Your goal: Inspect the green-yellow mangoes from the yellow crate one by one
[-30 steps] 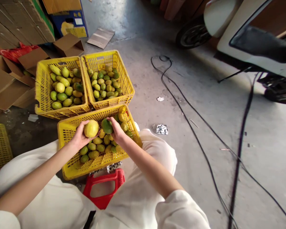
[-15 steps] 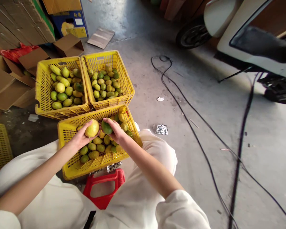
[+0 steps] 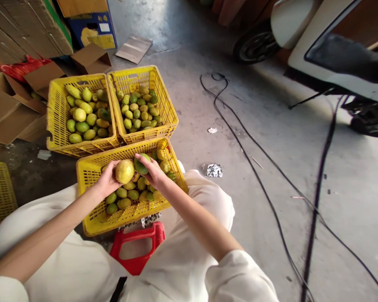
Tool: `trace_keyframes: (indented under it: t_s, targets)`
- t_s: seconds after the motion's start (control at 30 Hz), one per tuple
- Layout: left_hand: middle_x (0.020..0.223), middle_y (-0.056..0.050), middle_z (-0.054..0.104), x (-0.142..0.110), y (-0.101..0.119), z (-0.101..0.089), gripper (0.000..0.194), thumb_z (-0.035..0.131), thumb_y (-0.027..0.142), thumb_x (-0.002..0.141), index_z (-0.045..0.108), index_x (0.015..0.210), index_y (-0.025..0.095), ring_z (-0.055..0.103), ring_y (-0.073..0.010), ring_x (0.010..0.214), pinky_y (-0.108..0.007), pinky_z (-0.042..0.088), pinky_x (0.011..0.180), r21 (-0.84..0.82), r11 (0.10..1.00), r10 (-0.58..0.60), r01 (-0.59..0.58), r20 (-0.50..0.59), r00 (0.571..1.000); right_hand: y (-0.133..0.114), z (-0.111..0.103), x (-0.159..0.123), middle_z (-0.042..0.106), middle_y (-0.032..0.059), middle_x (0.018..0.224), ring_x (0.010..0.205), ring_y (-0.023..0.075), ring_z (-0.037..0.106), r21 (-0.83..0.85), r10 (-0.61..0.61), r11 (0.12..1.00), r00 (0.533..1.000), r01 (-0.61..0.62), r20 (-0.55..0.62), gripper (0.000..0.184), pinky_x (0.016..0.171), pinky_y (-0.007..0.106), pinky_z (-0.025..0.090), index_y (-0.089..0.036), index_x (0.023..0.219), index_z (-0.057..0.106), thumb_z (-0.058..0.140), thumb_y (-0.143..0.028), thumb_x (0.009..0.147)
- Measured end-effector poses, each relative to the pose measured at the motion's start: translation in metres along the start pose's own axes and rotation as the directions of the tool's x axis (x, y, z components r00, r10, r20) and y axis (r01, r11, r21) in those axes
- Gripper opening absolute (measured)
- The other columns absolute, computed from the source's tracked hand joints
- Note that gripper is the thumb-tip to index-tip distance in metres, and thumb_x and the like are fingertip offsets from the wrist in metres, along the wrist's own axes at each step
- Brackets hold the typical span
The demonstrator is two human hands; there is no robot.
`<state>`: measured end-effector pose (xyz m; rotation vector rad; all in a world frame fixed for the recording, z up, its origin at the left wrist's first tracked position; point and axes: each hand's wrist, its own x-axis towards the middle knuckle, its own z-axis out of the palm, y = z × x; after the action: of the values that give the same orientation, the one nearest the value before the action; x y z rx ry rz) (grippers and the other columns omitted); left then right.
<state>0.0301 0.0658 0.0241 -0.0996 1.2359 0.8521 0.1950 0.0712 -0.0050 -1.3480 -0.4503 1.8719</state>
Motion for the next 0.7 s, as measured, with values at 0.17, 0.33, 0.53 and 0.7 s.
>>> trace_keyframes:
  t_s: [0.17,0.33,0.53,0.7]
  targets:
    - [0.098,-0.01,0.083,-0.007,0.001,0.004,0.016,0.061,0.027,0.109,0.074,0.112,0.017,0.085,-0.0262,0.089,-0.033,0.072,0.069,0.044,0.999,-0.025,0.026,-0.035,0.999,-0.003,-0.002,0.0,0.08,0.0034,0.107,0.118,0.0303,0.077,0.027,0.053,0.998,0.999,-0.053,0.005,0.051,0.089,0.038,0.071,-0.029,0.097,0.066,0.097,-0.054,0.065]
    - [0.094,-0.009,0.082,-0.005,0.0,0.001,0.009,0.079,0.016,0.097,0.071,0.102,0.016,0.081,-0.0214,0.077,-0.028,0.069,0.065,0.121,0.992,0.026,-0.028,0.014,1.0,-0.005,-0.004,0.001,0.079,0.0048,0.105,0.117,0.0334,0.077,0.06,0.108,0.992,0.994,-0.107,-0.024,0.051,0.082,0.041,0.07,-0.03,0.098,0.064,0.093,-0.061,0.068]
    - [0.103,-0.01,0.084,-0.001,-0.004,-0.003,0.014,0.079,0.01,0.09,0.073,0.099,0.019,0.084,-0.0282,0.104,-0.032,0.074,0.081,0.151,0.985,0.084,-0.088,0.032,0.996,-0.007,0.001,-0.004,0.078,0.002,0.109,0.118,0.0274,0.074,0.043,0.043,0.998,0.999,-0.042,-0.015,0.046,0.084,0.033,0.066,-0.03,0.101,0.066,0.096,-0.047,0.07]
    - [0.1,-0.011,0.084,-0.006,-0.001,0.004,0.01,0.064,0.02,0.105,0.073,0.107,0.018,0.085,-0.0293,0.108,-0.035,0.075,0.083,0.087,0.995,0.054,-0.05,-0.055,0.997,-0.012,0.004,-0.007,0.079,0.0036,0.106,0.117,0.0284,0.078,0.124,0.142,0.983,0.989,-0.136,-0.044,0.032,0.082,0.036,0.071,-0.028,0.099,0.066,0.087,-0.045,0.081]
